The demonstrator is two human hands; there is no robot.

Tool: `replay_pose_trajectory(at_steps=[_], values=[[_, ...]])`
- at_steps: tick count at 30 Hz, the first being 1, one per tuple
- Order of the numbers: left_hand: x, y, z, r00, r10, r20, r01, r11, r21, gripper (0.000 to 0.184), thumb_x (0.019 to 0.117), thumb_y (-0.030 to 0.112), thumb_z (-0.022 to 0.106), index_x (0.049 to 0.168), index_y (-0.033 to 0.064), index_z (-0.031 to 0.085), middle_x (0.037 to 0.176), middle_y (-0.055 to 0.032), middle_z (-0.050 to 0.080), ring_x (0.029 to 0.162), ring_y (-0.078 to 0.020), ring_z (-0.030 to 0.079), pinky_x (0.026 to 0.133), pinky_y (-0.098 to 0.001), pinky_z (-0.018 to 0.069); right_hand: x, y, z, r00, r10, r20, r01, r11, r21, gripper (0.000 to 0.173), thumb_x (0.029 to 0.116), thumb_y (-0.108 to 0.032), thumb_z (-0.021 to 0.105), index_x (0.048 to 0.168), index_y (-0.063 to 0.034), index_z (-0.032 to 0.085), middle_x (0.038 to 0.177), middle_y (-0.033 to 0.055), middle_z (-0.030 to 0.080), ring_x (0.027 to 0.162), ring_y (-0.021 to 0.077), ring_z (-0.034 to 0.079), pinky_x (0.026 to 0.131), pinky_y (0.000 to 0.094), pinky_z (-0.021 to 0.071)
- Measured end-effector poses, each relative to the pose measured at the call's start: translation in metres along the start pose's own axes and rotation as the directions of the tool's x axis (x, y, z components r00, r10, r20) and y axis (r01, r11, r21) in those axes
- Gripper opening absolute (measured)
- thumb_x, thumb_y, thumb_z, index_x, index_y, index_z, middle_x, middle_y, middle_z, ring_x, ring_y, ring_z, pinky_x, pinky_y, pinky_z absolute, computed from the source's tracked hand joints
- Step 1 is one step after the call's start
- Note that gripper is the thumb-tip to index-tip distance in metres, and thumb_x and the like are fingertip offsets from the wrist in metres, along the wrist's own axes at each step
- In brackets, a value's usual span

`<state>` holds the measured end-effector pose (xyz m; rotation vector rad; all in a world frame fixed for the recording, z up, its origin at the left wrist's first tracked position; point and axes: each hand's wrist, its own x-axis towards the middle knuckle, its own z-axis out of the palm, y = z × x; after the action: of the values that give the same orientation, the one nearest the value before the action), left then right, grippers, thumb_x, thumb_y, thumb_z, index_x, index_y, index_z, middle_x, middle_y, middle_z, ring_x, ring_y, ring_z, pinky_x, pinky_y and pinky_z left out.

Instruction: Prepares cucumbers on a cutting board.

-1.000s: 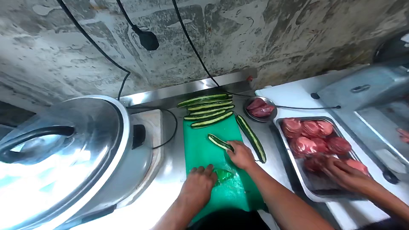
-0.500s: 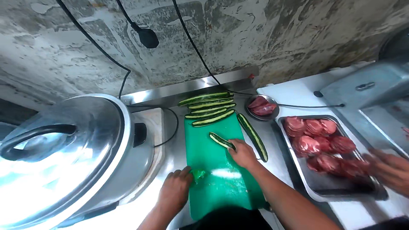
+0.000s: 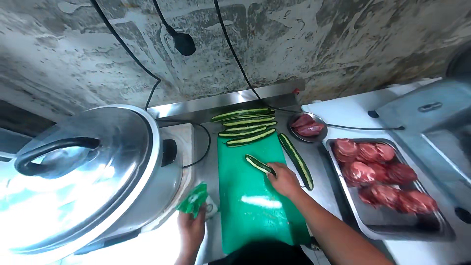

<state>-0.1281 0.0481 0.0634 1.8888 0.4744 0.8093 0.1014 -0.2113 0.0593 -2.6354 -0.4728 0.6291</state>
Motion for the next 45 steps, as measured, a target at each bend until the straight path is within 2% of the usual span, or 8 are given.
replay_pose_trajectory(at_steps=[6,10,17,23,27,31,39,45], values=[[0.011,-0.033,0.007,0.942,-0.17,-0.288,0.232,0.953,0.196,0.024,0.0881,0.015,0.075,0.079,-0.0016,0.06,0.093,-0.0137,0.063,0.083,-0.0139,0.061,0.073,-0.0276,0.0527,-0.014,-0.006,0.006,0.971,-0.2,0.132,0.221,0.96,-0.169,0.045,0.0991,-0.027,0.057,0.144,-0.0232,0.059,0.143,0.0019,0.059,0.136,0.0262,0.052,0.111,0.052,0.044],[-0.008,-0.037,-0.009,0.933,-0.275,-0.232,0.322,0.926,0.198,0.028,0.0919,0.014,0.072,0.109,-0.0069,0.067,0.138,-0.0269,0.054,0.12,-0.0266,0.061,0.095,-0.0375,0.0567,-0.046,-0.01,0.012,0.936,-0.305,0.176,0.331,0.933,-0.143,0.044,0.1002,-0.024,0.055,0.144,-0.0211,0.058,0.142,0.0056,0.061,0.135,0.0291,0.053,0.109,0.0537,0.0454],[-0.034,-0.006,0.026,0.915,0.142,0.379,-0.295,0.874,0.386,0.034,0.0975,0.043,0.062,0.113,0.0152,0.074,0.134,-0.0081,0.066,0.134,-0.03,0.055,0.111,-0.0536,0.0451,-0.085,-0.01,0.058,0.831,-0.556,0.039,0.547,0.8,-0.249,0.034,0.0995,-0.025,0.054,0.132,-0.024,0.065,0.131,0.0004,0.067,0.122,0.0262,0.061,0.094,0.0513,0.0538],[-0.036,-0.005,0.091,0.626,0.035,0.779,-0.585,0.682,0.44,0.064,0.1053,0.059,0.028,0.146,0.0191,0.057,0.162,-0.0025,0.042,0.153,-0.0311,0.032,0.12,-0.0576,0.0314,-0.093,0.012,0.058,0.965,-0.251,-0.071,0.218,0.927,-0.306,0.06,0.1053,-0.056,0.024,0.151,-0.0276,0.052,0.164,-0.0037,0.039,0.156,0.0292,0.025,0.12,0.0681,0.0204],[-0.006,-0.007,0.121,0.645,-0.111,0.756,-0.547,0.623,0.559,0.071,0.105,0.062,0.017,0.151,0.0204,0.052,0.163,-0.004,0.041,0.154,-0.0347,0.03,0.121,-0.0641,0.0242,-0.064,0.01,0.056,0.965,-0.178,-0.193,0.096,0.924,-0.37,0.062,0.1048,-0.059,0.02,0.152,-0.0329,0.05,0.165,-0.0035,0.037,0.156,0.0334,0.025,0.117,0.0762,0.015],[0.045,-0.003,0.153,0.571,-0.392,0.721,-0.462,0.572,0.677,0.071,0.1039,0.062,0.015,0.163,0.0248,0.027,0.174,-0.0092,0.002,0.159,-0.0348,-0.004,0.125,-0.0625,0.0057,-0.004,-0.01,0.028,0.999,0.035,-0.013,-0.037,0.944,-0.329,0.07,0.103,-0.062,0.019,0.165,-0.03,0.02,0.174,-0.0025,0.006,0.16,0.0293,-0.004,0.119,0.0739,-0.0017],[-0.024,-0.015,0.112,0.673,0.004,0.739,-0.592,0.603,0.535,0.07,0.1045,0.059,0.021,0.151,0.0168,0.052,0.162,-0.0078,0.042,0.151,-0.0351,0.036,0.119,-0.0625,0.0306,-0.08,0.016,0.077,0.93,-0.305,-0.203,0.207,0.895,-0.396,0.062,0.1041,-0.055,0.021,0.15,-0.0287,0.054,0.16,-0.0056,0.046,0.152,0.0308,0.035,0.115,0.075,0.0224],[0.057,-0.011,0.159,0.65,-0.319,0.69,-0.444,0.577,0.685,0.079,0.1006,0.069,0.015,0.165,0.023,0.023,0.173,-0.0132,-0.001,0.158,-0.0388,-0.006,0.124,-0.0668,0.0025,0.007,-0.011,0.028,1.0,-0.028,-0.014,0.022,0.94,-0.342,0.069,0.1033,-0.061,0.018,0.164,-0.0299,0.023,0.174,-0.006,0.011,0.16,0.0252,-0.002,0.119,0.0744,-0.0048]])
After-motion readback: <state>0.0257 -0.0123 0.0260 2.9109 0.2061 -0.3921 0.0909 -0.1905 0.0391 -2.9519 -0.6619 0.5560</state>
